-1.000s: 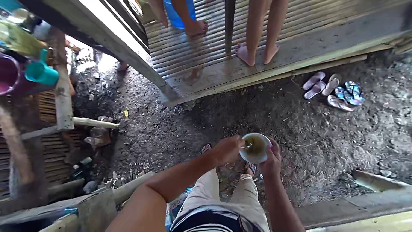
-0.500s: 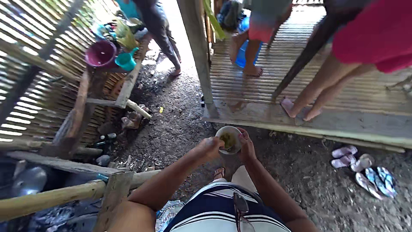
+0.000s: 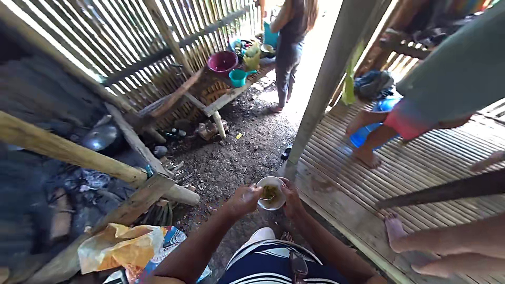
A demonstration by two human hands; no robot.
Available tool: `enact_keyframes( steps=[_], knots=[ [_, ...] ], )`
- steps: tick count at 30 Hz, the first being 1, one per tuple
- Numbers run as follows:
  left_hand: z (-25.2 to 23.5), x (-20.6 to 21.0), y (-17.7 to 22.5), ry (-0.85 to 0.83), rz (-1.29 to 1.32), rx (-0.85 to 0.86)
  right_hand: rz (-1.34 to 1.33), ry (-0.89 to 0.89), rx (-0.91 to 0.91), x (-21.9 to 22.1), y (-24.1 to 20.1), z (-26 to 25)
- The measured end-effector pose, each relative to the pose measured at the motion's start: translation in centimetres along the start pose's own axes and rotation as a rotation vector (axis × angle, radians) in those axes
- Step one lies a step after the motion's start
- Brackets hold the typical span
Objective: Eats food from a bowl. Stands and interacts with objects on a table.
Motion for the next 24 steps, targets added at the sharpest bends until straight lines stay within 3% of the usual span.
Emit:
enact_keyframes(
  steps=[6, 10, 13, 24],
  knots=[
    [-0.9, 0.4, -1.8, -0.01, 0.128, -0.163, 0.031, -0.056, 0.096, -0.6, 1.0, -3.1],
    [-2.1, -0.5, -5.1, 0.004, 0.3, -0.081, -0.005, -0.082, 0.156, 0.6, 1.5, -6.4],
    [-3.8, -2.7, -8.6, 0.051, 0.534, -0.006, -0.026, -0.086, 0.186, 2.2, 1.4, -9.7],
    [-15.1, -11.4, -24.1, 0.334, 1.483, -0.032, -0.129, 0.024, 0.175, 10.8, -1.8, -25.1]
  ],
)
Point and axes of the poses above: each hand's wrist, its own z-axis away from the middle knuckle, its own x-axis out of the palm, y = z × x, the point moved 7 cm from there along -z, towards the middle knuckle, and after that the axes turned 1 degree about z, right-handed, at the moved point
